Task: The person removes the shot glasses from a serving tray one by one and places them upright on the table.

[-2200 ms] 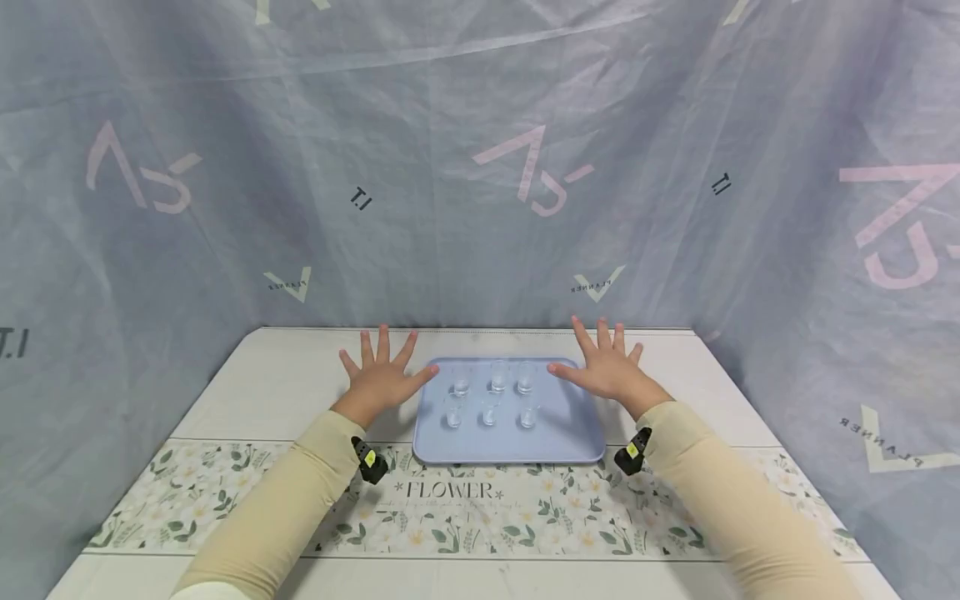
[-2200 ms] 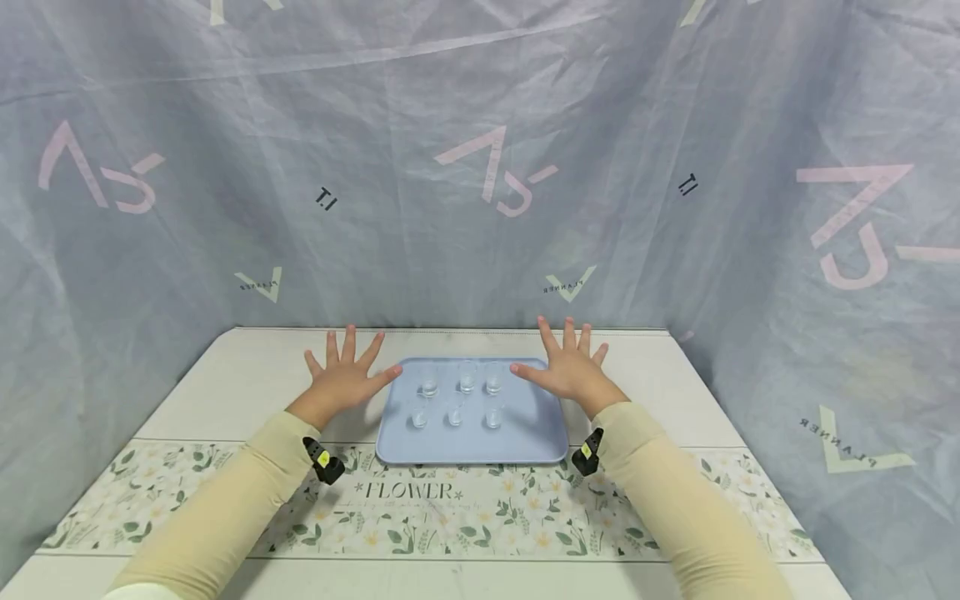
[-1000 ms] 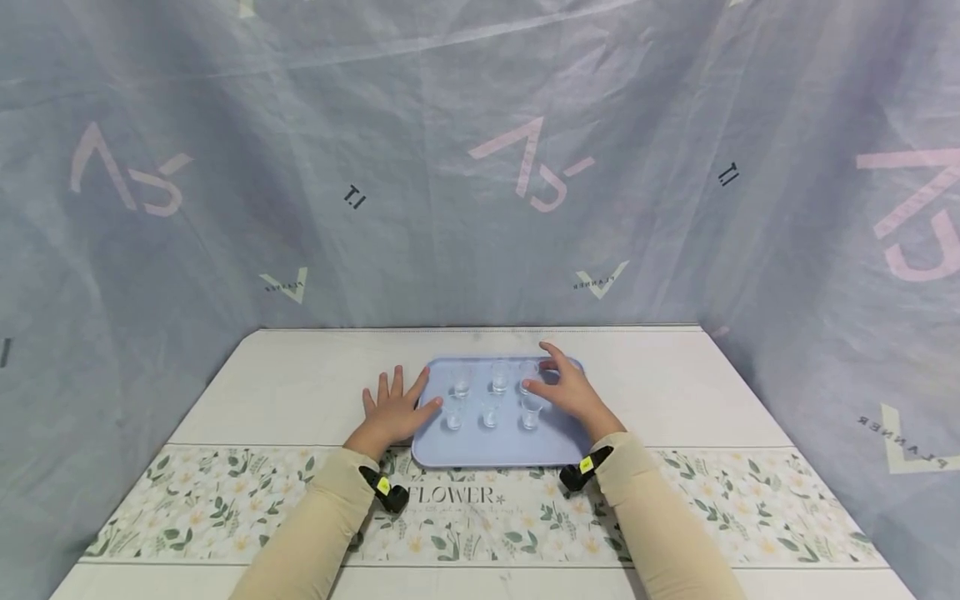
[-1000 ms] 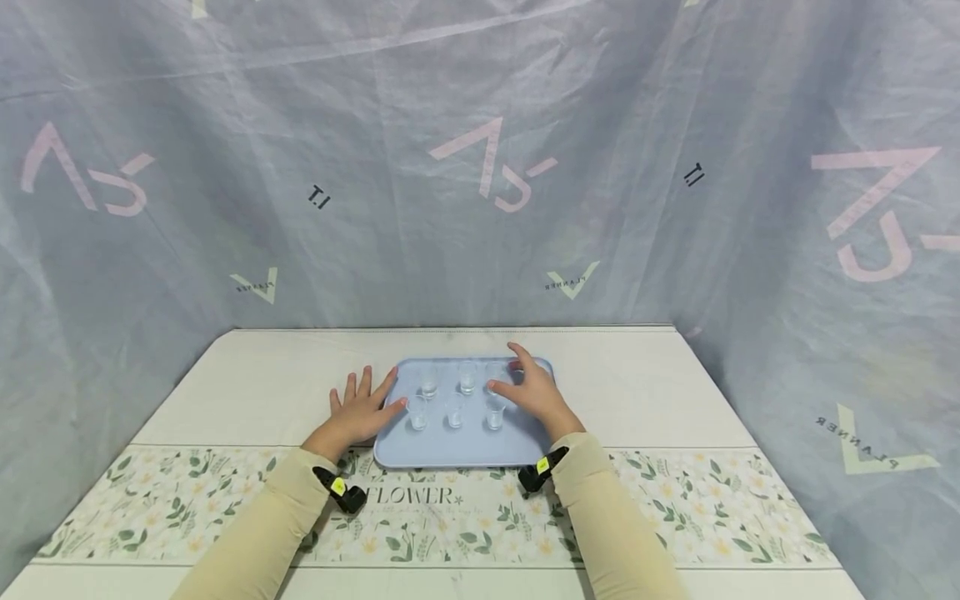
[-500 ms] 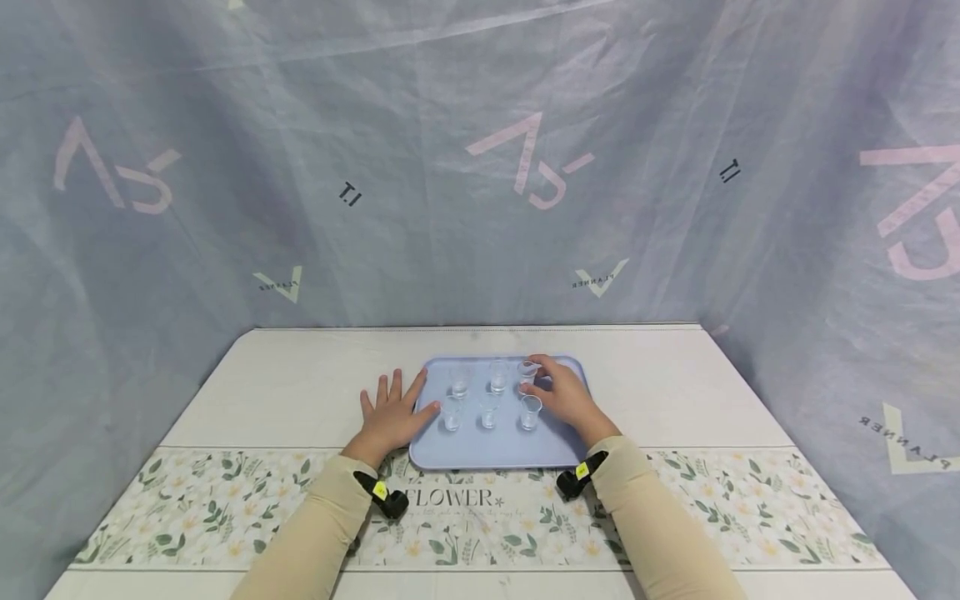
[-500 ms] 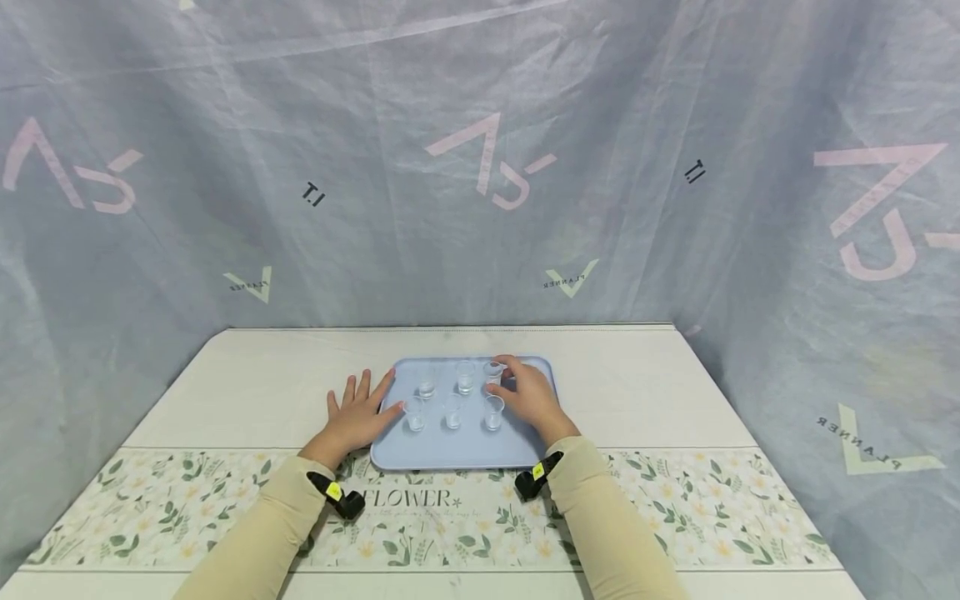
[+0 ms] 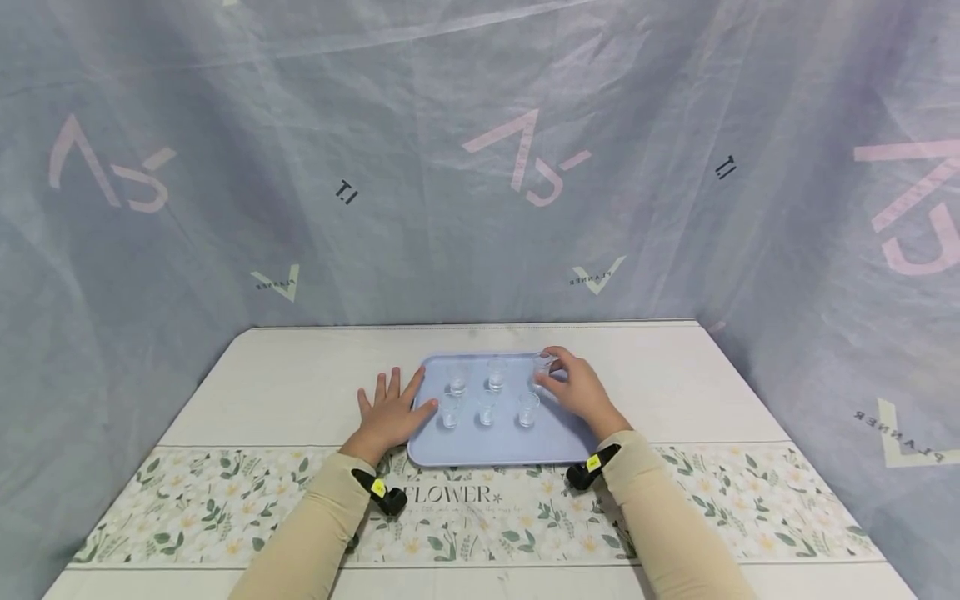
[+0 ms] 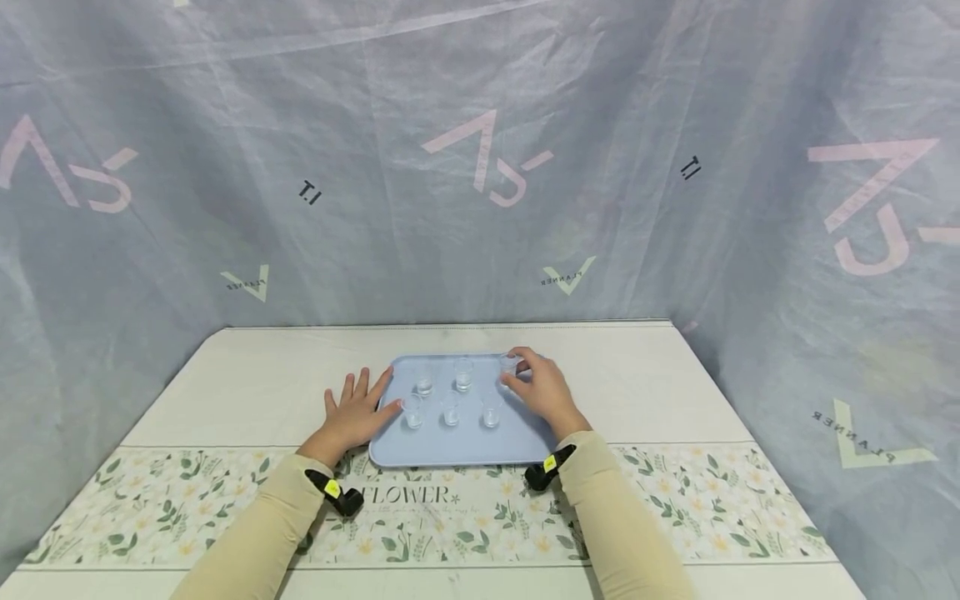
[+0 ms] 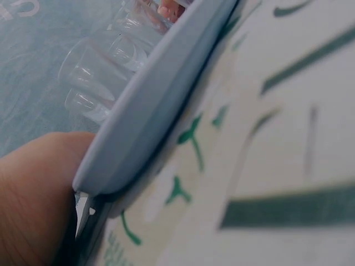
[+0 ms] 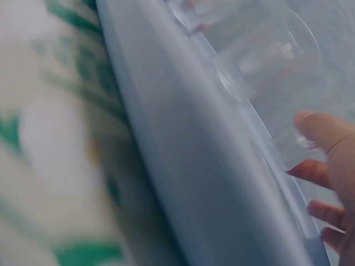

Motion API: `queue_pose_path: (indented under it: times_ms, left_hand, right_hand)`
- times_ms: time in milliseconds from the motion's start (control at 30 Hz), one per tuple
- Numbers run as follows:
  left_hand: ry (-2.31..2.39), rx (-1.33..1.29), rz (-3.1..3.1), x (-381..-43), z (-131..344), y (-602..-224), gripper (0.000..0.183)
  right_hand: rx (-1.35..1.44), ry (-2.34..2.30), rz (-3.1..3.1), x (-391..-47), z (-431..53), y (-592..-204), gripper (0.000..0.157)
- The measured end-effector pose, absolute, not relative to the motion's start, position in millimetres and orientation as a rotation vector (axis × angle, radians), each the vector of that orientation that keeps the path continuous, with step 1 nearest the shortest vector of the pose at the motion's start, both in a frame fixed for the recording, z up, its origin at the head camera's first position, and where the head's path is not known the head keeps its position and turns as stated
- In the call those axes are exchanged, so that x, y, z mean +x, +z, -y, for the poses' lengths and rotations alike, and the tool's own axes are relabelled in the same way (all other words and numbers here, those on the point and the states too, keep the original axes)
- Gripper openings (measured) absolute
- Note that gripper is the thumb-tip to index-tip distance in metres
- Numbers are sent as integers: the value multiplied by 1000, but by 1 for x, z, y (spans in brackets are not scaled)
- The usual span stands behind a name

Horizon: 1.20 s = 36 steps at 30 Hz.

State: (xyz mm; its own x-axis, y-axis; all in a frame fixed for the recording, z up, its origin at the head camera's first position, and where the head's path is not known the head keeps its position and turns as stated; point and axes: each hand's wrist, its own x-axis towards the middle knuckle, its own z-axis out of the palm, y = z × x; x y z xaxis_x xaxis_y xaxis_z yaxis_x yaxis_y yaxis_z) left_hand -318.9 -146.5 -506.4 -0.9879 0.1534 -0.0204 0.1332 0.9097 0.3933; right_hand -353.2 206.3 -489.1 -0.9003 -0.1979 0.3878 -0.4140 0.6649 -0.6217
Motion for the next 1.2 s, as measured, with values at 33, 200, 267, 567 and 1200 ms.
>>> queue_pose_path:
  times_ms: [33,200,267,567,1200]
  left_hand:
    - [611,225,-3021,-319,146,-506,81]
    - [591,216,-3016,-318,146,-504,79]
    - [584,208,-3013,-319,147,-504,78]
    - [567,198,-3018,-316,147,-503,78]
    - [580,206,-2986,-328,150,-514,79]
  right_hand:
    - [467,1079,2577,-354,-211,-489,40]
    - [322,1045,2531,-352,-236,-487,41]
    - [272,1011,2541,-351,-246,-488,43]
    - [199,820,2485,-348,-299,-498,45]
    - [-122,693,2531,-332,-378,-502,50]
